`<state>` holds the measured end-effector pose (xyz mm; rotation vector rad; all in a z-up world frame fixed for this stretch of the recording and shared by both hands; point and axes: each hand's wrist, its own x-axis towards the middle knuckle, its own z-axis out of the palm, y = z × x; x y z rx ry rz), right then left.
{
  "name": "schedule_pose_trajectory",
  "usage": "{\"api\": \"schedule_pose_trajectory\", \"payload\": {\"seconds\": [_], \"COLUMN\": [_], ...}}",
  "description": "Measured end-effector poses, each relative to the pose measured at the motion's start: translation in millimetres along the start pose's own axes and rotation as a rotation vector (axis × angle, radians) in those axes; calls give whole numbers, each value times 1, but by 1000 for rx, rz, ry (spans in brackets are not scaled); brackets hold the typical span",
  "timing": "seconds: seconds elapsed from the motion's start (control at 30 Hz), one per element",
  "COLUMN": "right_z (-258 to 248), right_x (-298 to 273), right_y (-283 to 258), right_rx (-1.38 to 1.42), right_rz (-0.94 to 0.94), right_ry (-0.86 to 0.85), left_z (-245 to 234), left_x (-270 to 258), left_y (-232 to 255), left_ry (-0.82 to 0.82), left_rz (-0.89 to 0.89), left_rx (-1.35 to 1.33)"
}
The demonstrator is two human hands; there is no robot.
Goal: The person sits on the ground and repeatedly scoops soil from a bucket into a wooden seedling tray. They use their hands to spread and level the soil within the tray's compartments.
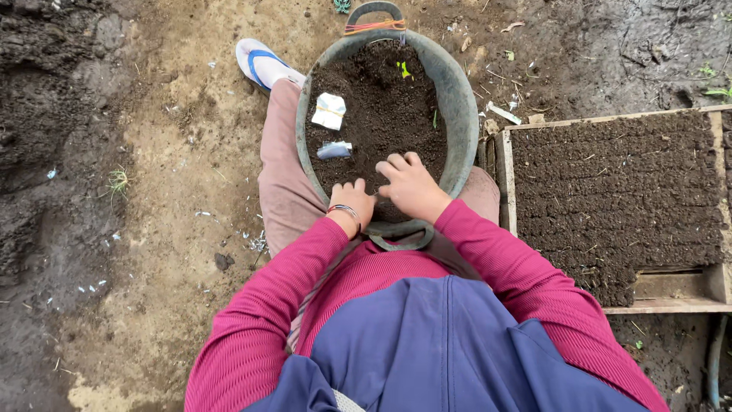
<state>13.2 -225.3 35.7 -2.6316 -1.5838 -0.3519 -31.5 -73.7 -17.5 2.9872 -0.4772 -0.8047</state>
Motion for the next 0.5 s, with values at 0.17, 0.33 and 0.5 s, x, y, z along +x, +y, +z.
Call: {"api": "schedule_pose_trajectory", "payload": {"seconds": [0.17,0.33,0.5], "right_z": [24,18,20], "right_x": [-15,-16,-21], "right_y": [-14,-16,-43], "right_rx": [-43,-73,-51], "right_rz": [-10,35,160], "right_ry": [-131,-157,-183], "left_z": [-25,-30,-11], "left_x": [-3,4,2], "left_y": [18,6,16], "left_ry": [-90,-43,561], "left_rz": [106,1,-116], "left_rx": [180,64,-62]}}
